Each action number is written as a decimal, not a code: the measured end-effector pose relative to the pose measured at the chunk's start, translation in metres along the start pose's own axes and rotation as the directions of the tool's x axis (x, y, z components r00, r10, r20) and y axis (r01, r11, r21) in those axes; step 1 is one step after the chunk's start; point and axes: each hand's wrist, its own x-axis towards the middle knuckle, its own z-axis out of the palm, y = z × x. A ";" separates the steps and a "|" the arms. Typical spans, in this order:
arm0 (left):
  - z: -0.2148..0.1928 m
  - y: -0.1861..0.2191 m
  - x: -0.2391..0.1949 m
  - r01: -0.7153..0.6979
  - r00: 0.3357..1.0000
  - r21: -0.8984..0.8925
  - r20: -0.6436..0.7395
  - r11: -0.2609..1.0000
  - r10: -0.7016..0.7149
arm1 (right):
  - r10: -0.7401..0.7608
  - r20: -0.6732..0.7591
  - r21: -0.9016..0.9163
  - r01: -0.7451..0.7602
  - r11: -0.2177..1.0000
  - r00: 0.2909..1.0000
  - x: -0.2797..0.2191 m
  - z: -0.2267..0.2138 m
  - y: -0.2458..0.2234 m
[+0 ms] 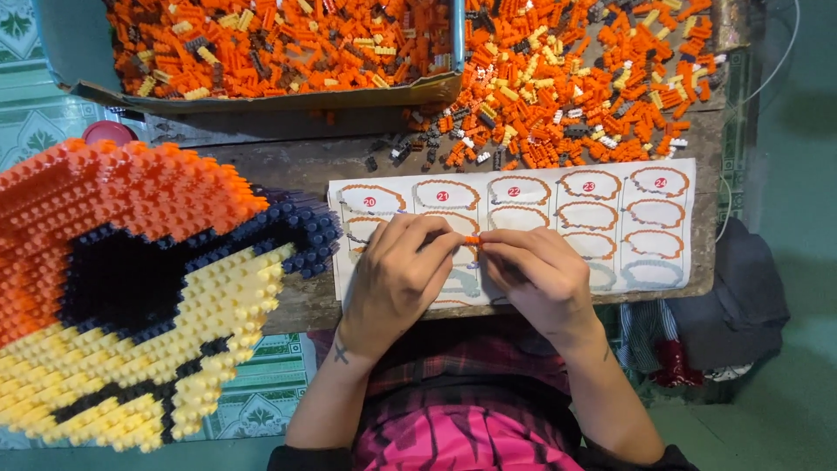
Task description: Assembling small interlocking plastic toy pieces into a chain and larger structures using a template guide.
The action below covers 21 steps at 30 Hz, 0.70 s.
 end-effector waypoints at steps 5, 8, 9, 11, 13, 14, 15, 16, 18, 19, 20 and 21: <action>-0.001 -0.001 0.001 0.004 1.000 -0.012 0.021 1.000 -0.004 | -0.006 0.003 0.003 0.006 1.000 1.000 0.004 -0.001 -0.003; -0.001 -0.001 0.001 -0.005 1.000 -0.003 0.004 1.000 0.005 | -0.026 0.006 -0.033 0.026 0.999 1.000 0.005 0.000 -0.004; -0.001 -0.001 0.001 -0.005 1.000 -0.009 0.003 1.000 0.005 | -0.031 0.013 -0.038 0.032 0.999 0.999 0.004 0.000 -0.004; -0.002 0.000 0.002 -0.006 1.000 -0.014 0.003 1.000 0.006 | -0.037 0.020 -0.042 0.038 0.998 0.999 0.004 -0.001 -0.005; -0.004 0.001 0.002 -0.006 1.000 -0.016 0.015 1.000 0.006 | -0.064 0.027 -0.078 0.066 0.995 0.998 0.005 -0.002 -0.007; -0.003 0.001 0.002 -0.006 1.000 -0.016 0.015 1.000 0.006 | -0.064 0.027 -0.077 0.066 0.995 0.998 0.005 -0.002 -0.006; -0.002 0.000 0.001 -0.006 1.000 -0.016 0.013 1.000 0.007 | -0.085 0.028 -0.119 0.088 0.989 0.996 0.004 -0.001 -0.006; -0.001 0.000 0.000 -0.007 1.000 -0.017 0.012 1.000 0.007 | -0.107 0.030 -0.161 0.110 0.981 0.994 0.004 -0.001 -0.006; -0.001 -0.001 0.001 -0.009 1.000 -0.013 0.007 1.000 0.010 | -0.135 0.044 -0.199 0.141 0.970 0.990 0.009 -0.002 -0.010; -0.001 -0.002 0.000 -0.011 1.000 -0.012 0.006 1.000 0.011 | -0.159 0.061 -0.236 0.169 0.957 0.985 0.010 -0.003 -0.012; -0.001 -0.001 0.000 -0.011 1.000 -0.013 0.007 1.000 0.011 | -0.157 0.061 -0.237 0.167 0.957 0.986 0.014 -0.005 -0.014; -0.001 -0.001 0.001 -0.009 1.000 -0.014 0.004 1.000 0.009 | -0.182 0.094 -0.266 0.201 0.943 0.979 0.017 -0.007 -0.017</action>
